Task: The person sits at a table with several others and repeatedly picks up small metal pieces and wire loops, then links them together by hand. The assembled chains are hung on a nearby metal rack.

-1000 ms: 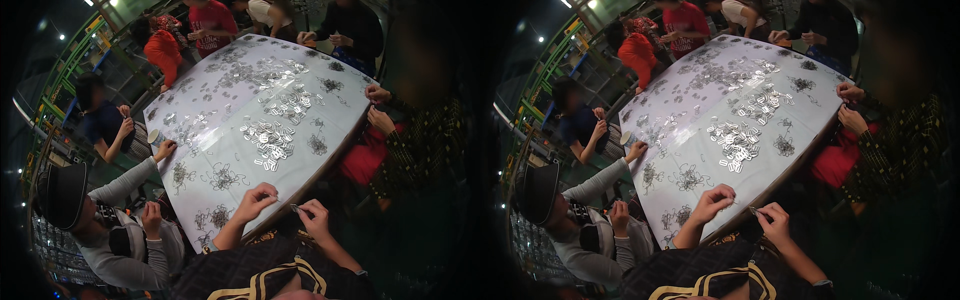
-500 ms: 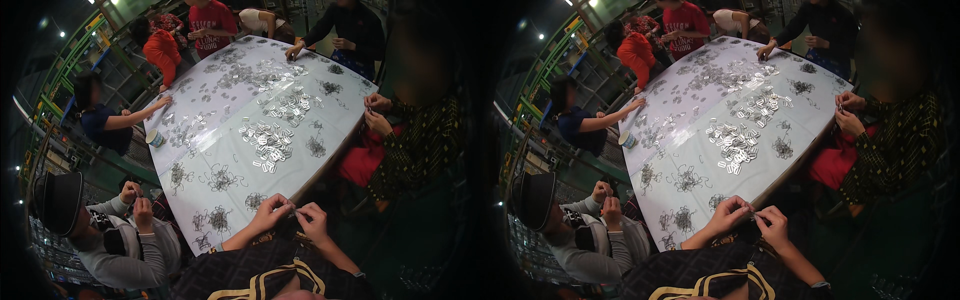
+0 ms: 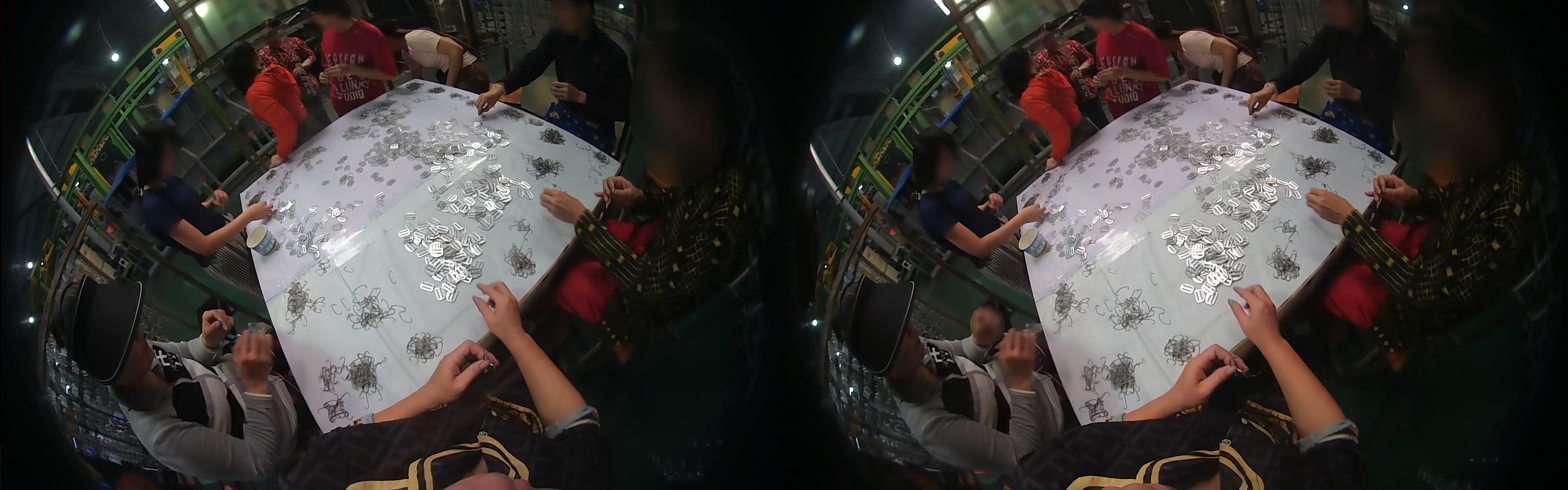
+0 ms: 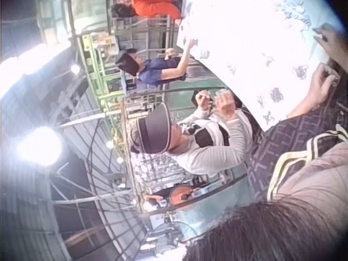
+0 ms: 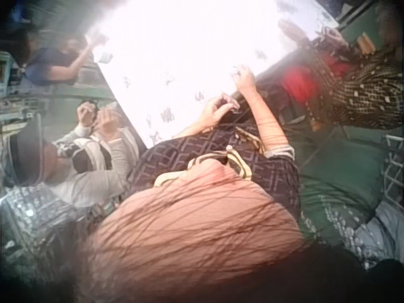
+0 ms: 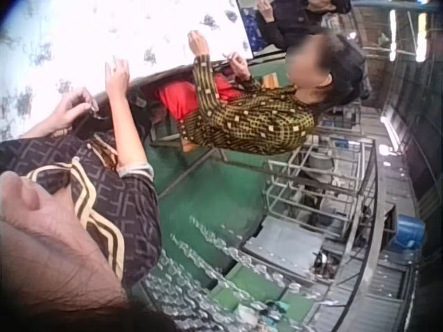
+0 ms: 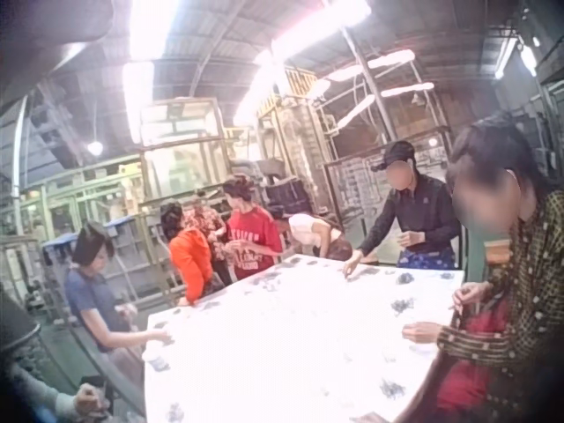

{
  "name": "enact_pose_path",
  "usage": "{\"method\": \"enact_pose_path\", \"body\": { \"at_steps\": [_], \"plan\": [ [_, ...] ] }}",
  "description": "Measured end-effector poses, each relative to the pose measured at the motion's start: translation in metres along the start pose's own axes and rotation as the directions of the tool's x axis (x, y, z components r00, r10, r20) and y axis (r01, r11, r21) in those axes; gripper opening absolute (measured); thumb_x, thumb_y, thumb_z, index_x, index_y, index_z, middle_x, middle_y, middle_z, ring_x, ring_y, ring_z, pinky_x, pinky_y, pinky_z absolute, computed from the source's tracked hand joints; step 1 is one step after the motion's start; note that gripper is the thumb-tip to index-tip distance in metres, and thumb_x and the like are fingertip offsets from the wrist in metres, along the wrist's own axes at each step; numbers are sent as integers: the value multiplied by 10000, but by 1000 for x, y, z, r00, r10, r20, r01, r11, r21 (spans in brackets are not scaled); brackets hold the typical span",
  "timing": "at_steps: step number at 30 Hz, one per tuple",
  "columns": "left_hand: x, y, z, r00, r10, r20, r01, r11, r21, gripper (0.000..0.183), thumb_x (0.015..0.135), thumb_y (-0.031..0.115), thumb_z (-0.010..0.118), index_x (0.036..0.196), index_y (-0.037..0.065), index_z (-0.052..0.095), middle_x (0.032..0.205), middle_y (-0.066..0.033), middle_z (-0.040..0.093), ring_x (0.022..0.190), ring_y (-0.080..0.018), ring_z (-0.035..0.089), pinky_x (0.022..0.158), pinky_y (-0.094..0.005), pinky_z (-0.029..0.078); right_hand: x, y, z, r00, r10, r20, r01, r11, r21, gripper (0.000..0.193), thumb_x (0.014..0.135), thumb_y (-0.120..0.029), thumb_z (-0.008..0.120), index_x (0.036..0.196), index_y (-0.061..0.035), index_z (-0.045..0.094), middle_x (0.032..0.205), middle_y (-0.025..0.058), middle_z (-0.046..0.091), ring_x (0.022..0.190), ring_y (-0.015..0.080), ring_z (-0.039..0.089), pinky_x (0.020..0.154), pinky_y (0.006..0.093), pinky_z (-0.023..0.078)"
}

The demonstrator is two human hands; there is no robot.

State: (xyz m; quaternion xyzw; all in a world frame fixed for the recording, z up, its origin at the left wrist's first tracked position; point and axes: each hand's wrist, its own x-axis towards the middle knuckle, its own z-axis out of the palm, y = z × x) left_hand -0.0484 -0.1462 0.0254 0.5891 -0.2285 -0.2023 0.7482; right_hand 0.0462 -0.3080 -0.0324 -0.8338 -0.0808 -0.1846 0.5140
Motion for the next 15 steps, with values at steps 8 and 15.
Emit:
{"method": "enact_pose_path", "body": {
  "at_steps": [8, 15],
  "plan": [
    [-8, 1, 2, 999, -24, -24, 25, 999, 32, 77, 958, 52, 522, 1007, 18, 474, 1043, -94, 610, 963, -133, 553, 858, -280, 439, 50, 42, 67, 982, 182, 51, -155, 927, -341, 361, 775, -135, 722, 1101, -14, 628, 994, 164, 573, 939, 339, 595, 797, 416, 498],
    [-5, -3, -2, 999, -9, -37, 10, 999, 38, 65, 958, 33, 515, 1004, 9, 476, 1038, -107, 609, 992, -152, 567, 908, -306, 431, 41, 48, 63, 988, 145, -56, -149, 985, -90, 207, 748, -51, 736, 934, 3, 661, 802, 101, 643, 713, 239, 637, 665, 340, 508]
  ]
}}
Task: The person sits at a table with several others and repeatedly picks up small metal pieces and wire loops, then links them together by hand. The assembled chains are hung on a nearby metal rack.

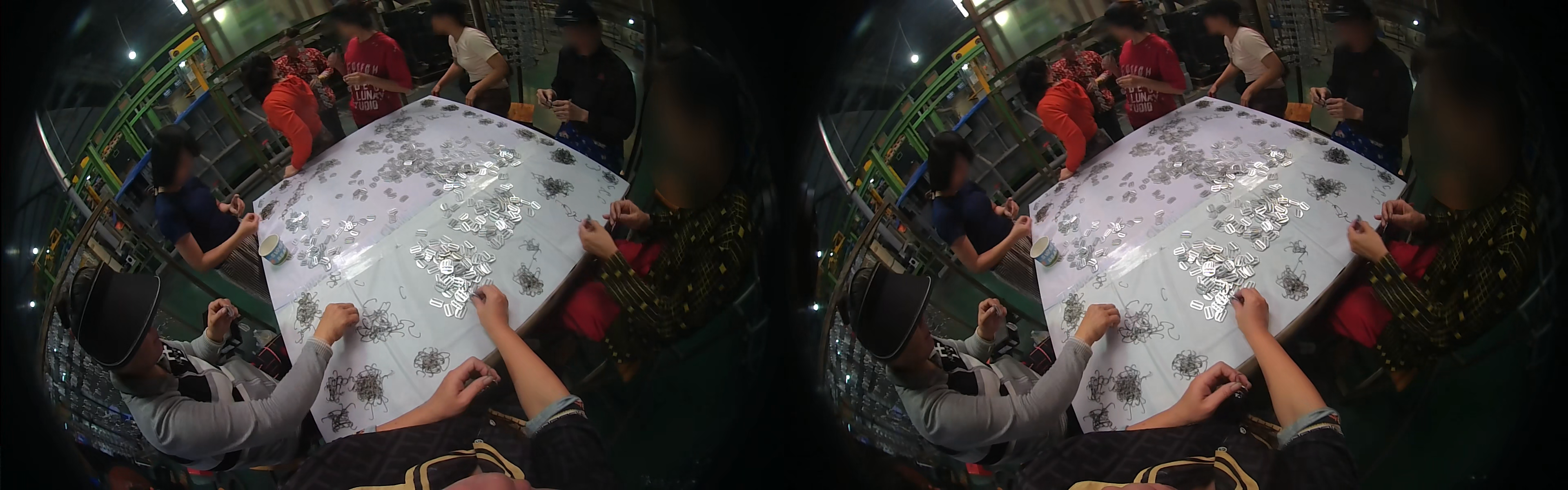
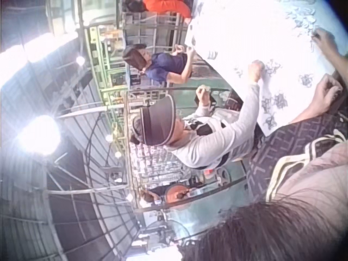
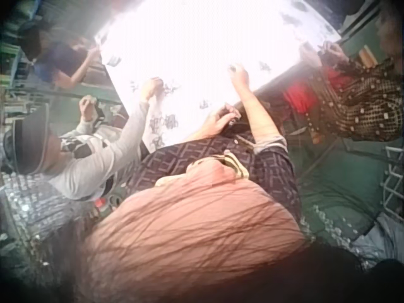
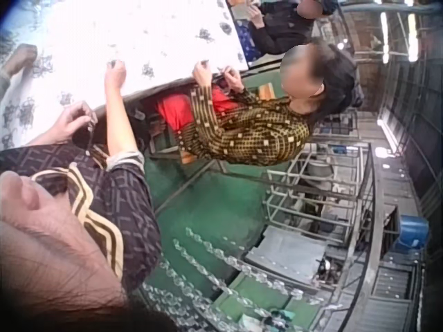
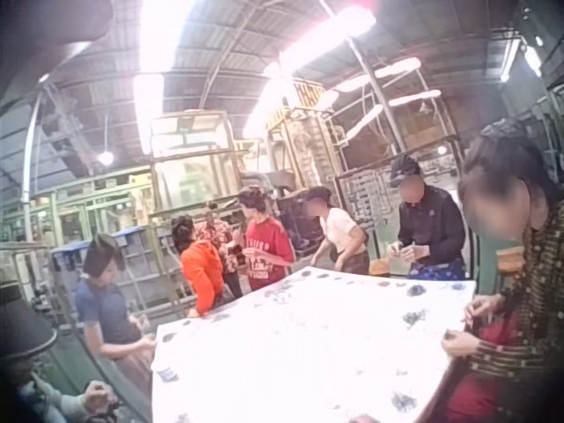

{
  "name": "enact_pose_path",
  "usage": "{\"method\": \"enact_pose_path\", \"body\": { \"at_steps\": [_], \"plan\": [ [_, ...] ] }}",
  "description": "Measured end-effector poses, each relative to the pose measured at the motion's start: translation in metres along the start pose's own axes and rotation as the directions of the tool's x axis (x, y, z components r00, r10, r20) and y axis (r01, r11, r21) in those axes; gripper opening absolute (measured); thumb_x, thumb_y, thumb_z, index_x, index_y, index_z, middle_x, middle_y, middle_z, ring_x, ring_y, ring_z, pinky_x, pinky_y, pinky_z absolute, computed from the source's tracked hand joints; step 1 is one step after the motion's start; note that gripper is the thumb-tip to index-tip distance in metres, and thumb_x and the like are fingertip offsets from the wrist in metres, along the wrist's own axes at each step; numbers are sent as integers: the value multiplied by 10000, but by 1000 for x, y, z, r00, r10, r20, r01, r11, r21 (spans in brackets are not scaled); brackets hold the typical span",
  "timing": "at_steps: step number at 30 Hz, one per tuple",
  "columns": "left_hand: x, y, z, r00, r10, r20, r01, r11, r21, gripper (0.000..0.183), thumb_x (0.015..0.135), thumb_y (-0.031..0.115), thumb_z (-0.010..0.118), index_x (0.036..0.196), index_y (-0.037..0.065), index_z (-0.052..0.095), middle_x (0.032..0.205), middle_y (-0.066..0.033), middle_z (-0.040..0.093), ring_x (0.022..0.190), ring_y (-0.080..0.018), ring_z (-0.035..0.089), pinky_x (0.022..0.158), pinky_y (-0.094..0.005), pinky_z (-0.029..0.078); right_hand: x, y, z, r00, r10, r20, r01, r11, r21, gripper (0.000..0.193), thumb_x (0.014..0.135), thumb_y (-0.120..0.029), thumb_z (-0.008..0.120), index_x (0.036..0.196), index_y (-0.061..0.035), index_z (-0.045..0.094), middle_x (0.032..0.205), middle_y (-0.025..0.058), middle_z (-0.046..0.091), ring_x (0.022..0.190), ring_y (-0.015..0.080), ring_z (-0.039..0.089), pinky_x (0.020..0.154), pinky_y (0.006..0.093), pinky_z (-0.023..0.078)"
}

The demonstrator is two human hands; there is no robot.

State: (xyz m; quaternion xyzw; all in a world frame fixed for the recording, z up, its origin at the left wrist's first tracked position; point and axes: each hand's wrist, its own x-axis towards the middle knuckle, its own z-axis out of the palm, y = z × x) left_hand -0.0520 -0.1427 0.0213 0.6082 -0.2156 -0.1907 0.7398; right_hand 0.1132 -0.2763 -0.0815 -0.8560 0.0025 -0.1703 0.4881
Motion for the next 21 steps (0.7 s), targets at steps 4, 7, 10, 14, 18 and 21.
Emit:
{"method": "enact_pose_path", "body": {
  "at_steps": [4, 7, 10, 14, 18, 21],
  "plan": [
    [4, -3, -3, 1000, 4, -12, -3, 998, 60, 69, 951, 33, 534, 995, 7, 487, 1030, -107, 616, 993, -153, 573, 923, -312, 430, -22, -13, -25, 978, 175, 113, -205, 895, 396, 141, 775, -40, 722, 874, 39, 660, 726, 95, 679, 628, 146, 633, 591, 271, 498],
    [9, -7, -4, 997, -20, -72, 28, 993, 116, 75, 942, 33, 551, 988, 3, 501, 1004, -98, 623, 969, -143, 580, 899, -300, 444, -48, -43, -61, 949, 258, 180, -314, 766, 561, 140, 794, -44, 717, 877, 58, 672, 717, 82, 681, 620, 104, 617, 572, 241, 490],
    [8, -12, -3, 987, -48, -156, 69, 989, 131, 81, 935, 38, 570, 982, 0, 517, 974, -81, 623, 941, -124, 578, 868, -283, 455, -76, -69, -89, 948, 264, 178, -318, 742, 591, 147, 802, -40, 718, 898, 67, 684, 725, 72, 681, 634, 90, 613, 575, 232, 492],
    [11, -8, 3, 981, -56, -183, 104, 960, 260, 87, 927, 52, 593, 963, 5, 529, 923, -53, 610, 897, -102, 567, 837, -261, 455, -108, -92, -118, 940, 297, 168, -332, 685, 648, 135, 818, -25, 707, 911, 73, 693, 747, 64, 686, 657, 81, 619, 599, 221, 501],
    [11, -13, 7, 980, -44, -192, 98, 955, 278, 88, 920, 59, 606, 948, 14, 536, 877, -35, 596, 843, -95, 556, 801, -252, 456, -121, -101, -123, 942, 316, 117, -308, 670, 675, 100, 827, 0, 695, 895, 74, 691, 765, 61, 691, 681, 89, 634, 633, 218, 514],
    [11, -12, 7, 983, -3, -184, 63, 945, 320, 97, 914, 68, 615, 943, 18, 537, 854, -37, 592, 811, -94, 543, 763, -253, 455, -127, -97, -117, 954, 296, 41, -251, 721, 646, 96, 822, 0, 701, 878, 76, 688, 752, 60, 692, 672, 89, 634, 628, 221, 515]
  ]
}}
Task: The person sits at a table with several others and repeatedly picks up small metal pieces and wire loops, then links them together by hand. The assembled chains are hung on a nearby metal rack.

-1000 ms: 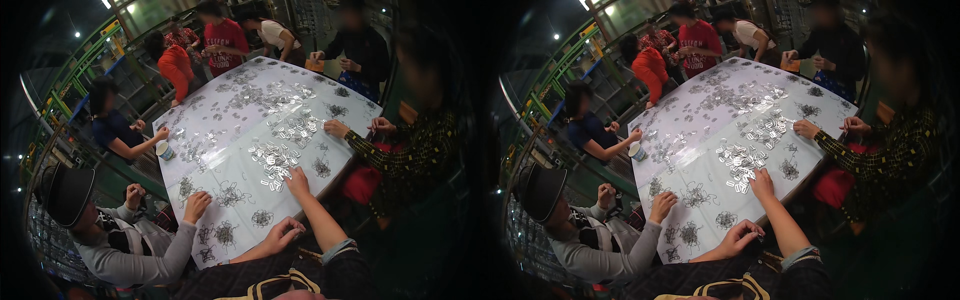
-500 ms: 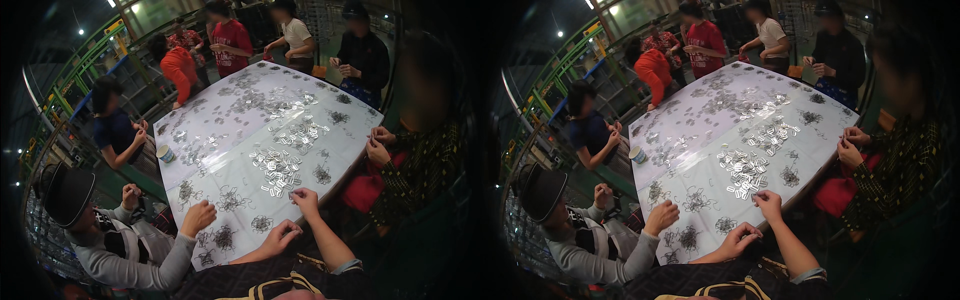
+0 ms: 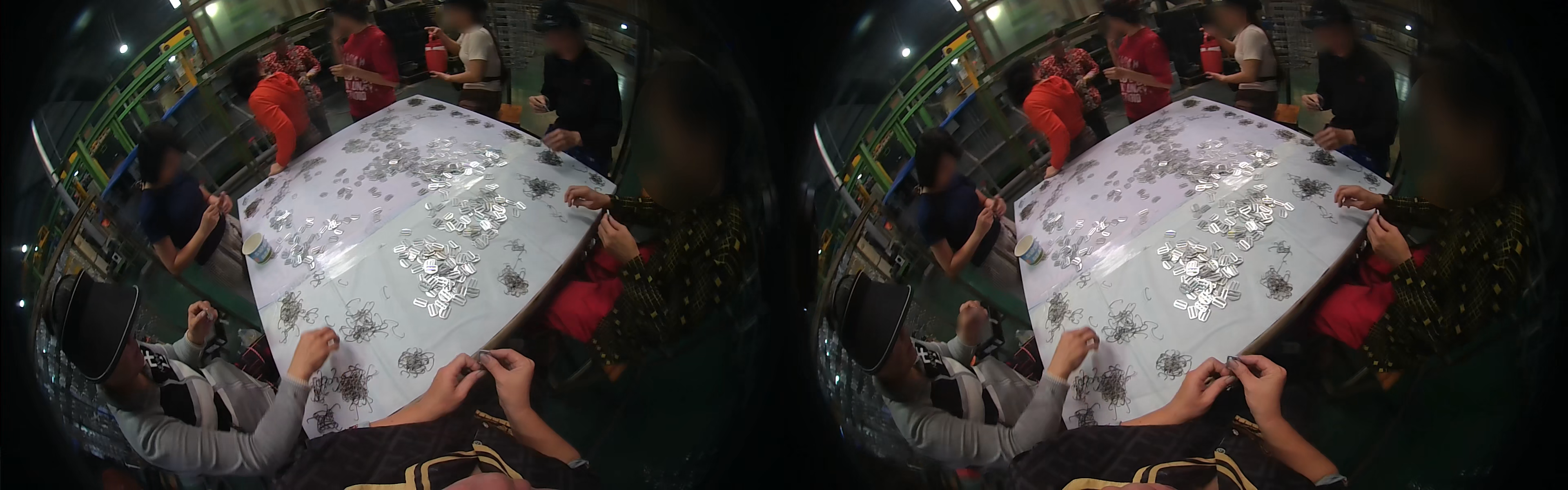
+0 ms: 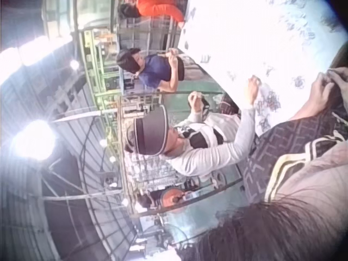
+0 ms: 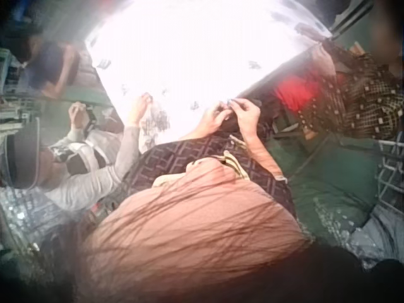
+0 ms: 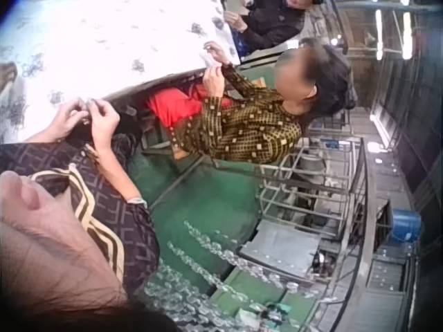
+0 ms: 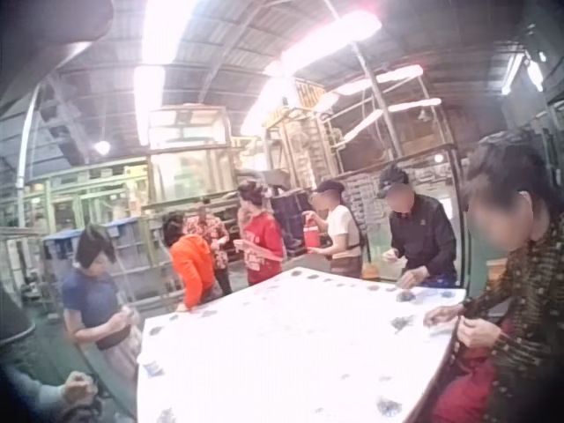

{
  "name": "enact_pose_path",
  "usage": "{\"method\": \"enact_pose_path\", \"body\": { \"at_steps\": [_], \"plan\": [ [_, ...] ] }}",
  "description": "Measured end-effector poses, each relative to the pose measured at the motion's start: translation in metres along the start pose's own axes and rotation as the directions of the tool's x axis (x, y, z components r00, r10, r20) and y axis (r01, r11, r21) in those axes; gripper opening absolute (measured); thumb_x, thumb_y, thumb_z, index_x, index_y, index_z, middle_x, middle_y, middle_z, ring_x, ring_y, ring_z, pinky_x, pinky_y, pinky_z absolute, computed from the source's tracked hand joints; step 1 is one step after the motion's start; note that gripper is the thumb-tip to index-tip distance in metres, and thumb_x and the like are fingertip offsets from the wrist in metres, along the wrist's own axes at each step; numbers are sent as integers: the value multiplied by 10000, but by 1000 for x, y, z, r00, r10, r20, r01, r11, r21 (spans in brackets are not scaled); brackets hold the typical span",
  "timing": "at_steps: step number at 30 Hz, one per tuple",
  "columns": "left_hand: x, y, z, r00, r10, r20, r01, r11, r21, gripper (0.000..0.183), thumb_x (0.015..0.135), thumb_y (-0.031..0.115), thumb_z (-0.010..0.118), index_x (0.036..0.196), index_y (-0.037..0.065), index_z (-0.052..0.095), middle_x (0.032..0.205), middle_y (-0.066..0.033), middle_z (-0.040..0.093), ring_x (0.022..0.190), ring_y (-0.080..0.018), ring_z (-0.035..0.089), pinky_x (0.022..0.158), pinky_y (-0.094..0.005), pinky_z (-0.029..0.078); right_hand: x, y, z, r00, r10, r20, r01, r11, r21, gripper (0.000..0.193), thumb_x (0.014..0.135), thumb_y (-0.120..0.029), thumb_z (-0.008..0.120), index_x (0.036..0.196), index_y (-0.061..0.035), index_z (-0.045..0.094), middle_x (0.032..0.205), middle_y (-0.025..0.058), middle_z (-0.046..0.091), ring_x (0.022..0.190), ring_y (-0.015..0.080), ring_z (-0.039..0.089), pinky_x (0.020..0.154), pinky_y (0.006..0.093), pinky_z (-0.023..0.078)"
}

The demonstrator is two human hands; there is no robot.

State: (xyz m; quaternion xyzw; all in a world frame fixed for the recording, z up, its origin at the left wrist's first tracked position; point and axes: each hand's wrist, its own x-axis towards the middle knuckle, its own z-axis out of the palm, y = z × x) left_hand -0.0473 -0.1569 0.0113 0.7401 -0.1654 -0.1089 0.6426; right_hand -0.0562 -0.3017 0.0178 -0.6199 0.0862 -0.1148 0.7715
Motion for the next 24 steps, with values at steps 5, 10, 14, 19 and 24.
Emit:
{"method": "enact_pose_path", "body": {
  "at_steps": [5, 10, 14, 19, 24],
  "plan": [
    [-1, -7, 3, 1000, 0, -28, 1, 1000, 22, 138, 902, 98, 634, 943, 11, 535, 836, -50, 592, 790, -105, 533, 711, -264, 449, -11, -7, 4, 994, -109, -8, 108, 989, -100, 73, 780, 49, 700, 853, 45, 696, 817, 67, 670, 751, 114, 625, 690, 235, 499],
    [-7, -13, 5, 1000, -2, -14, 1, 1000, -8, 141, 894, 100, 642, 946, 6, 551, 832, -57, 608, 762, -118, 541, 692, -269, 455, -18, -5, 4, 986, -167, -7, 164, 974, -154, 79, 765, 81, 685, 831, 38, 689, 807, 51, 611, 768, 113, 578, 697, 236, 457],
    [-5, -12, 0, 999, 18, 49, -14, 998, -69, 151, 878, 111, 663, 972, 9, 602, 851, -65, 642, 784, -121, 581, 715, -265, 471, -21, -4, -1, 978, -209, -9, 204, 964, -172, 66, 781, 29, 715, 836, 33, 679, 803, 62, 615, 744, 122, 575, 673, 245, 460],
    [15, -25, -47, 999, 6, -47, 5, 973, 230, 147, 867, 127, 661, 979, 39, 694, 908, -89, 697, 841, -174, 660, 768, -304, 513, -23, -9, -7, 969, -247, 3, 240, 939, -246, 76, 775, 29, 719, 840, 24, 679, 802, 69, 624, 749, 139, 583, 687, 253, 463],
    [72, -73, -134, 891, 143, -431, 169, 776, 608, 129, 829, 144, 633, 882, 55, 710, 853, -138, 644, 823, -322, 620, 755, -406, 499, -19, -5, -15, 961, -276, -4, 264, 923, -281, 87, 759, 46, 718, 830, 22, 674, 800, 76, 626, 749, 156, 588, 700, 266, 468]
  ]
}}
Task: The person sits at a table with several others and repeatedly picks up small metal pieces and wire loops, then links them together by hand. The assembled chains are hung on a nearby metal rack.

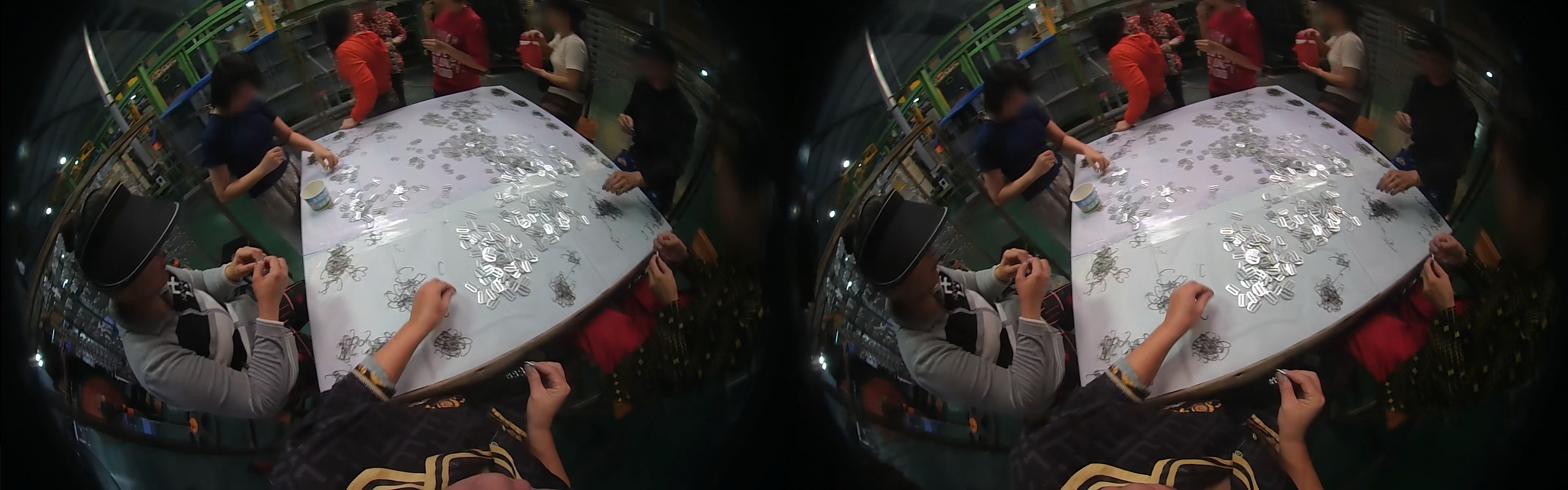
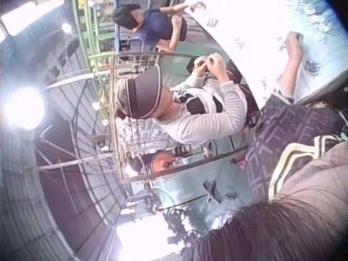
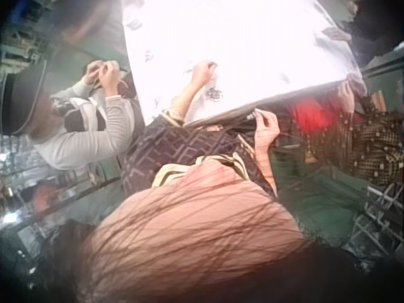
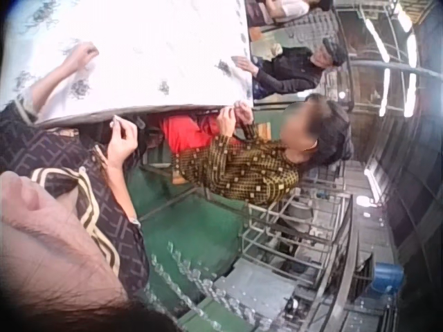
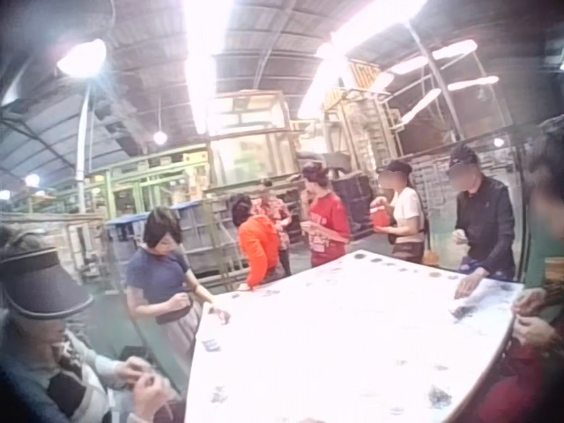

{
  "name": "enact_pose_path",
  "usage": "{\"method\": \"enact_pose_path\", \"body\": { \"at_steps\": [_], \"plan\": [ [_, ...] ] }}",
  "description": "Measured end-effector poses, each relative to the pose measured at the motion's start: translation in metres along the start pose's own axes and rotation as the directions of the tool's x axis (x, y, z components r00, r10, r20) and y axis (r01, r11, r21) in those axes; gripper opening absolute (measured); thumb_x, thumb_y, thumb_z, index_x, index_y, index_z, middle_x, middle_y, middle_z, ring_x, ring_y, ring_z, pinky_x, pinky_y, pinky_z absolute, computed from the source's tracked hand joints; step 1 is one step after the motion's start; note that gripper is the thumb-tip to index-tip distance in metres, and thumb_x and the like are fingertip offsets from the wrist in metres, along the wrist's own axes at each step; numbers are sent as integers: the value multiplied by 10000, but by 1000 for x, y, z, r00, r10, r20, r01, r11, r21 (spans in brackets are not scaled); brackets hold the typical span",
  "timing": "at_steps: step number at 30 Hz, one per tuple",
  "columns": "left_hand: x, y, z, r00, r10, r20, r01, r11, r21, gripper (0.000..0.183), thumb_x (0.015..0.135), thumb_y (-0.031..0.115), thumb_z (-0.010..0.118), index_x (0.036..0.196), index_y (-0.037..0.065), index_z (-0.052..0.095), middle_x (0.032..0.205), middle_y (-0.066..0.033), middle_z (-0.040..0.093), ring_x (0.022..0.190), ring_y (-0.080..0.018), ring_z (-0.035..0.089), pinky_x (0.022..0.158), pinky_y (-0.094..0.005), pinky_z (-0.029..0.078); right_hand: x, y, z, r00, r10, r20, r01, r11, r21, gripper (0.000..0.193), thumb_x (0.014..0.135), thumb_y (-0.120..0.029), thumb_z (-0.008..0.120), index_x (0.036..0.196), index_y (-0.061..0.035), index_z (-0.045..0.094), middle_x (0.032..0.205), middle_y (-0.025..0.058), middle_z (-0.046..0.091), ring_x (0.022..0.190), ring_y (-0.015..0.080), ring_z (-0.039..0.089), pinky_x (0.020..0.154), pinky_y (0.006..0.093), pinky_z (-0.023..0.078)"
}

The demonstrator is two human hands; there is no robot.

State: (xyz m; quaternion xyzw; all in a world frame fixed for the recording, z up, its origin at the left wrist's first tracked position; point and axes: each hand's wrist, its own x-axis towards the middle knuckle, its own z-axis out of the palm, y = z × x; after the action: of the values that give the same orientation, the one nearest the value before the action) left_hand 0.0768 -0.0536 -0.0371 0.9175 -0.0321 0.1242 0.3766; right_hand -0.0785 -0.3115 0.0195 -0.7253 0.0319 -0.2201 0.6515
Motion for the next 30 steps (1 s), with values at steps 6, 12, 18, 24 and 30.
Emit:
{"method": "enact_pose_path", "body": {
  "at_steps": [6, 12, 18, 24, 30],
  "plan": [
    [59, -80, 23, 995, -90, -36, 96, 858, 505, 196, 831, 101, 548, 895, -22, 686, 1018, -182, 628, 997, -353, 575, 862, -446, 487, 1, 7, 5, 997, -14, 80, 16, 1000, -22, 113, 756, 108, 664, 847, 47, 634, 866, 66, 571, 808, 153, 569, 727, 264, 475],
    [74, -34, 39, 996, -86, -20, 84, 849, 521, 161, 756, 53, 577, 826, 10, 715, 936, -179, 667, 886, -323, 649, 719, -419, 554, -4, -16, 4, 995, 17, 98, -1, 988, -154, 121, 856, -39, 682, 939, 51, 679, 899, 138, 688, 799, 203, 632, 754, 313, 527],
    [76, -23, 34, 994, -58, 93, -10, 799, 602, 139, 747, 46, 603, 793, 44, 733, 815, -140, 705, 798, -303, 691, 659, -414, 558, -9, -16, 12, 986, 78, 148, -64, 993, -96, 141, 867, -48, 682, 960, 57, 665, 892, 131, 685, 786, 189, 632, 757, 314, 534],
    [70, -45, 31, 999, -31, 11, 19, 823, 568, 129, 756, 65, 597, 792, 28, 715, 829, -155, 699, 797, -314, 684, 665, -424, 553, -15, 0, 11, 981, 22, 194, -6, 996, -84, 161, 852, -31, 696, 977, 64, 660, 890, 124, 681, 796, 180, 638, 748, 302, 543],
    [29, -4, 24, 989, -37, -144, 52, 993, 102, 74, 775, 77, 587, 802, 17, 622, 782, -189, 657, 764, -351, 655, 664, -440, 523, -14, -6, 11, 980, 45, 192, -19, 991, -133, 170, 844, -28, 705, 983, 61, 664, 892, 114, 680, 788, 180, 638, 730, 295, 546]
  ]
}}
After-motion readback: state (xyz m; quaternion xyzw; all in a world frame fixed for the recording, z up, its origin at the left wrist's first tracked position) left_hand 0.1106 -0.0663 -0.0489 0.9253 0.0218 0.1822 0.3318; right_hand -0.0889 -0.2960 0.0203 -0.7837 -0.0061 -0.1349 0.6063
